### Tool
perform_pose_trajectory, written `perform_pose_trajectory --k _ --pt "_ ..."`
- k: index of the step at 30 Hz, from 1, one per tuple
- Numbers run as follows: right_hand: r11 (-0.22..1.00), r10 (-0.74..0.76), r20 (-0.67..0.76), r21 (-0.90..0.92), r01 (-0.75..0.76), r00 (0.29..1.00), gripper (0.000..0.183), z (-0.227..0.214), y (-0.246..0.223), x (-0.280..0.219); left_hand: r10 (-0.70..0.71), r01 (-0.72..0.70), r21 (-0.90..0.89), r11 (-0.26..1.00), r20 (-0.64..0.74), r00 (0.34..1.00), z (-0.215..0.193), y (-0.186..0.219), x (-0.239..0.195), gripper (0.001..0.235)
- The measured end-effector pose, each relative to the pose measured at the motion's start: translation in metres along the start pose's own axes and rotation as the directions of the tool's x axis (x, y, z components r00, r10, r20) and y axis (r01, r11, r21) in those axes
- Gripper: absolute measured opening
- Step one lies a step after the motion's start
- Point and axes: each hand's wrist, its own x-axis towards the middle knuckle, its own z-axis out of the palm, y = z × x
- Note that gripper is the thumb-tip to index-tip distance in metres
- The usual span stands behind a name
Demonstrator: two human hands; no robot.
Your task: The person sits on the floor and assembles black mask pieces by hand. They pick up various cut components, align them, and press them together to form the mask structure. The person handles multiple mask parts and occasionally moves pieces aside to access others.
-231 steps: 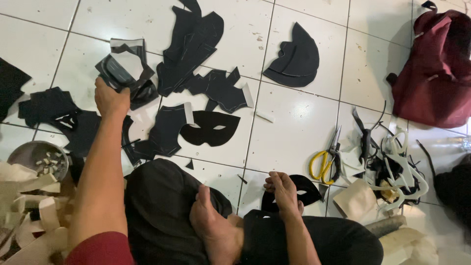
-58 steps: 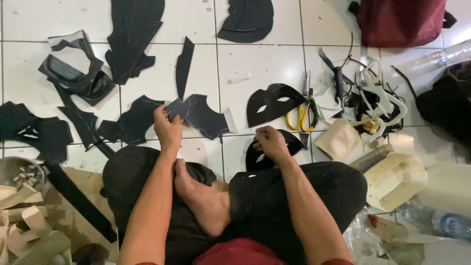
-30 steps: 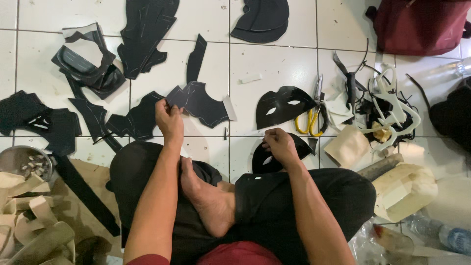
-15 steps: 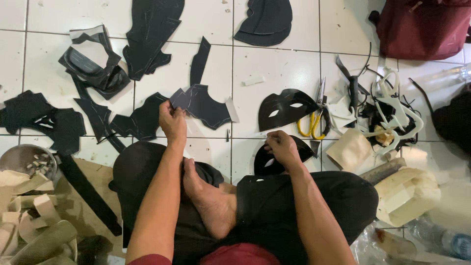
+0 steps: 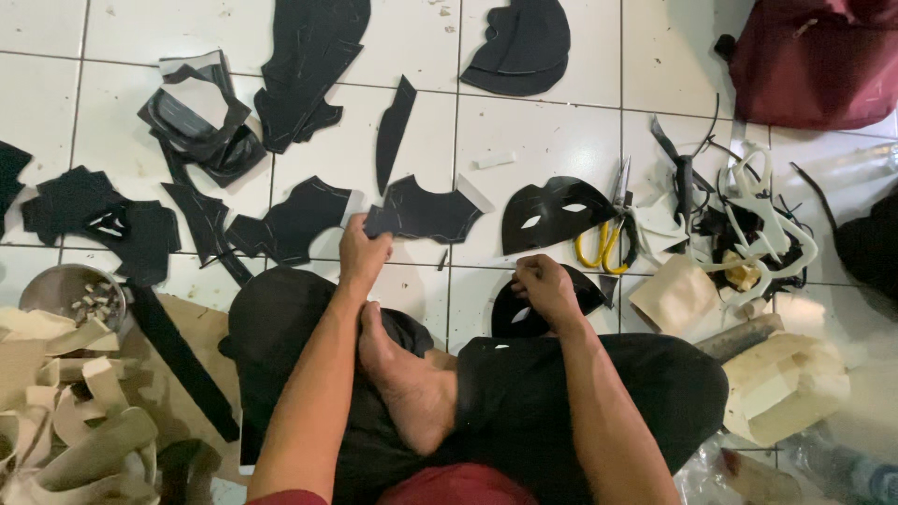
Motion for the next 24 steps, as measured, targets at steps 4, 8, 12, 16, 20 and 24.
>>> perform_pose_trajectory --k 4,8,12,16,20,24 --pt "0.989 0.002 -0.010 -0.148 -0.004 1.000 0.033 -0.003 -0.019 -0.017 -0.079 0.073 0.057 0.996 0.104 0.991 0.001 -0.005 -0.007 0.042" --pt "0.951 0.046 0.069 0.301 -0.064 0.997 0.034 -0.002 -0.020 -0.016 -0.112 0.051 0.212 0.976 0.290 0.950 0.006 -0.016 -0.005 0.028" --pt "0.863 0.091 0.169 0.479 -0.163 0.981 0.043 0.002 -0.013 -0.013 -0.078 -0.043 0.300 0.953 0.379 0.922 0.005 -0.008 -0.006 0.023" --pt "0.848 0.096 0.186 0.498 -0.178 0.978 0.042 0.002 -0.025 -0.019 -0.062 -0.129 0.399 0.908 0.432 0.900 0.000 0.005 -0.022 0.027" --pt "0.833 0.086 0.185 0.526 -0.173 0.979 0.043 0.005 -0.035 -0.023 0.005 -0.207 0.424 0.882 0.429 0.903 -0.001 0.004 -0.027 0.030" --pt "0.846 0.087 0.208 0.501 -0.182 0.974 0.042 0.010 -0.017 -0.011 0.128 -0.267 0.337 0.903 0.383 0.915 0.012 -0.021 -0.007 0.028"
